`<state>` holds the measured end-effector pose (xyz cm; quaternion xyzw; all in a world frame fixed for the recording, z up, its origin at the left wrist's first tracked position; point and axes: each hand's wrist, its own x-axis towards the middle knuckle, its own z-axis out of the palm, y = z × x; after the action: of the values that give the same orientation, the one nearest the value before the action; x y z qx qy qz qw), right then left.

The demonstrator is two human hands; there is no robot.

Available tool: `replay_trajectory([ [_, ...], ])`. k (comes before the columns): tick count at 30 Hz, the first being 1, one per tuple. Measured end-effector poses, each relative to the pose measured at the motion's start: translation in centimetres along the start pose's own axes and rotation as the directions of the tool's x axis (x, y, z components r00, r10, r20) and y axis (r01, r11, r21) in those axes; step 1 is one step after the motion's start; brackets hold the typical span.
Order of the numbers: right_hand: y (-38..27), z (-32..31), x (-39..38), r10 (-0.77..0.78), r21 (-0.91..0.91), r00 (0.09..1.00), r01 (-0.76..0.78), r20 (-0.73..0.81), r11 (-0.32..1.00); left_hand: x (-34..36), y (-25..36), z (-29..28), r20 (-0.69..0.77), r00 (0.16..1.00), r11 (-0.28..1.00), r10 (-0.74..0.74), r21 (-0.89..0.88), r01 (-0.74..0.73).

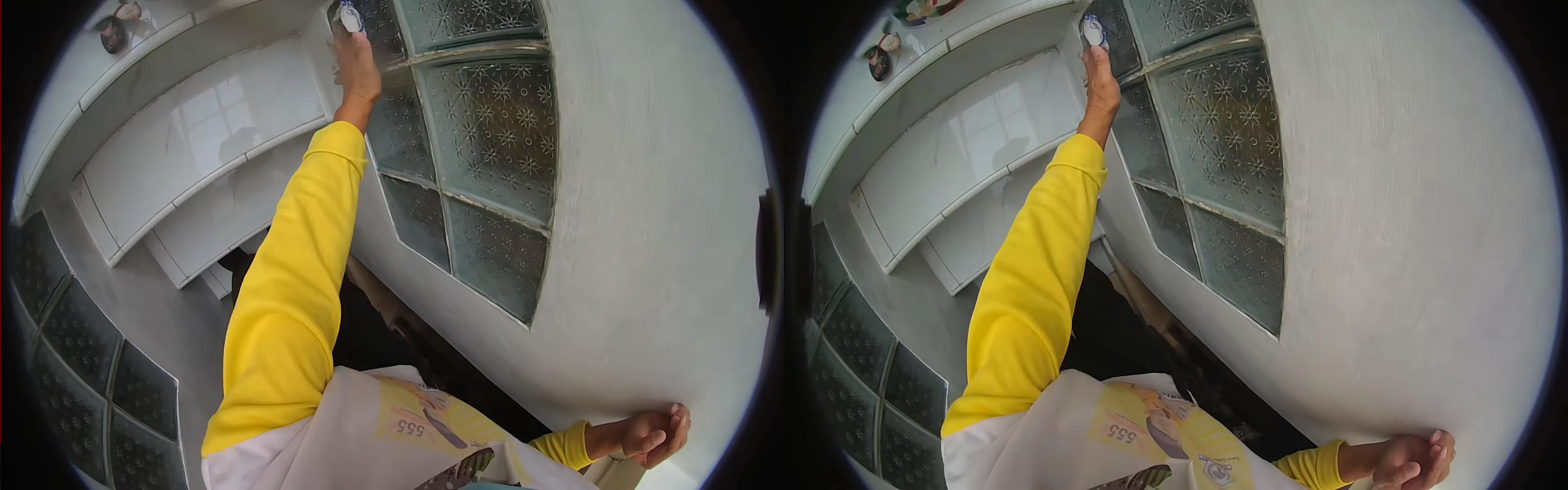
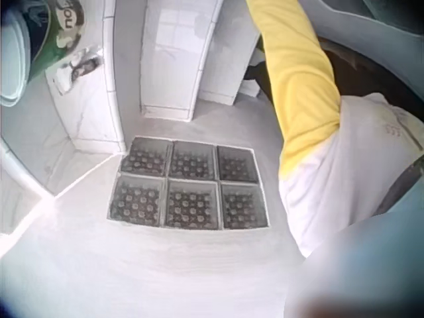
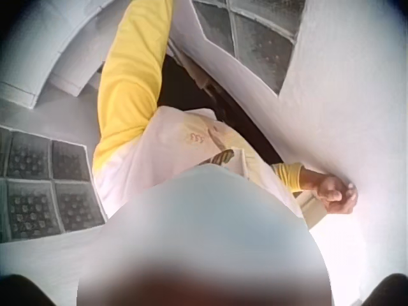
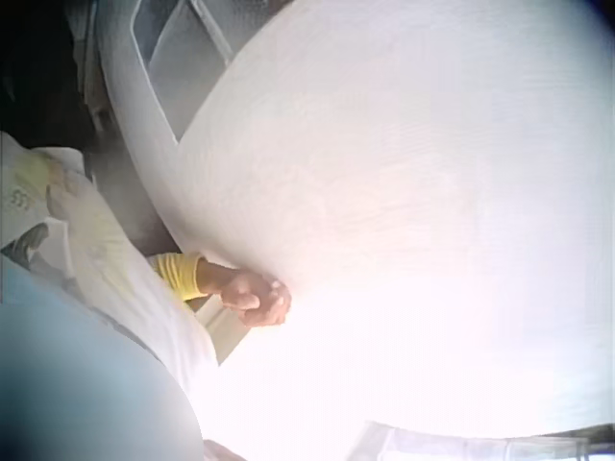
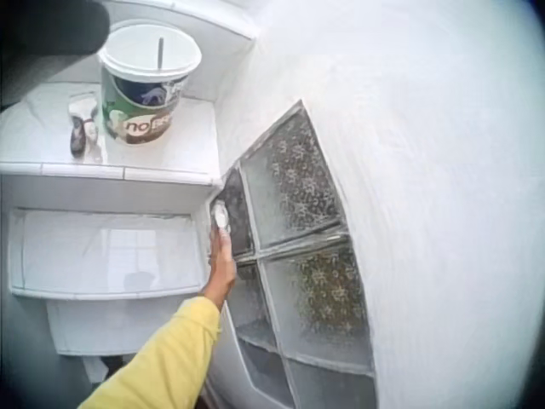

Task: Repairing a wall by applying joint compound to a corner seam.

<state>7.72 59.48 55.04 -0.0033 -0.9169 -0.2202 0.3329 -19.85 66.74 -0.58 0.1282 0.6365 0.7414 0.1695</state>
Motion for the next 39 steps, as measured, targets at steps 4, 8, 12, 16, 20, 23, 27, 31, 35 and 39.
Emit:
replay_trajectory([
  [4, 0.7, 0.3, 0.6, -0.038, 0.007, 0.999, 0.037, 0.016, 0.999, -10.7, 3.1, -1.0, 0.038, 0.996, 0.996, 0.078, -0.055, -0.076],
  [8, 0.5, 0.6, 0.4, -0.034, 0.041, 0.999, 0.035, -0.014, 0.999, -26.2, 9.7, 1.3, 0.187, 0.971, 0.981, -0.148, -0.095, 0.167],
  [12, 0.0, 1.1, 0.6, -0.013, -0.008, 0.999, 0.013, -0.038, 1.000, -21.7, 4.3, 1.3, 0.054, 0.957, 0.947, -0.283, -0.139, 0.288],
  [16, 0.8, 0.8, 0.4, -0.067, 0.042, 0.998, 0.067, -0.010, 0.997, -22.1, 1.0, 0.0, 0.099, 0.931, 0.927, -0.352, -0.100, 0.361],
  [20, 0.7, 0.7, 0.7, -0.085, 0.039, 0.996, 0.086, -0.034, 0.996, -32.7, 3.4, 0.5, 0.277, 0.888, 0.900, -0.368, -0.133, 0.415],
  [23, 1.0, 0.3, 0.2, -0.073, 0.019, 0.997, 0.073, -0.015, 0.997, -30.6, 5.3, 0.1, 0.261, 0.906, 0.918, -0.332, -0.131, 0.374],
  [27, 0.6, 0.3, 0.4, -0.055, -0.053, 0.999, 0.054, -0.003, 0.997, -22.2, 1.5, -0.9, 0.150, 0.946, 0.955, -0.287, -0.039, 0.295],
  [31, 0.9, 0.2, 0.7, -0.075, -0.010, 0.997, 0.075, 0.000, 0.997, -25.3, -0.8, -1.1, 0.149, 0.935, 0.946, -0.323, 0.010, 0.325],
  [35, 1.0, 0.1, 0.6, -0.074, -0.026, 0.997, 0.073, -0.005, 0.997, -29.4, 1.5, -2.5, 0.380, 0.828, 0.906, -0.412, 0.077, 0.415],
  [39, 1.1, 0.3, 0.4, -0.071, -0.018, 0.997, 0.071, -0.018, 0.997, -33.8, 6.7, -3.4, 0.501, 0.850, 0.986, -0.164, 0.099, 0.132],
])
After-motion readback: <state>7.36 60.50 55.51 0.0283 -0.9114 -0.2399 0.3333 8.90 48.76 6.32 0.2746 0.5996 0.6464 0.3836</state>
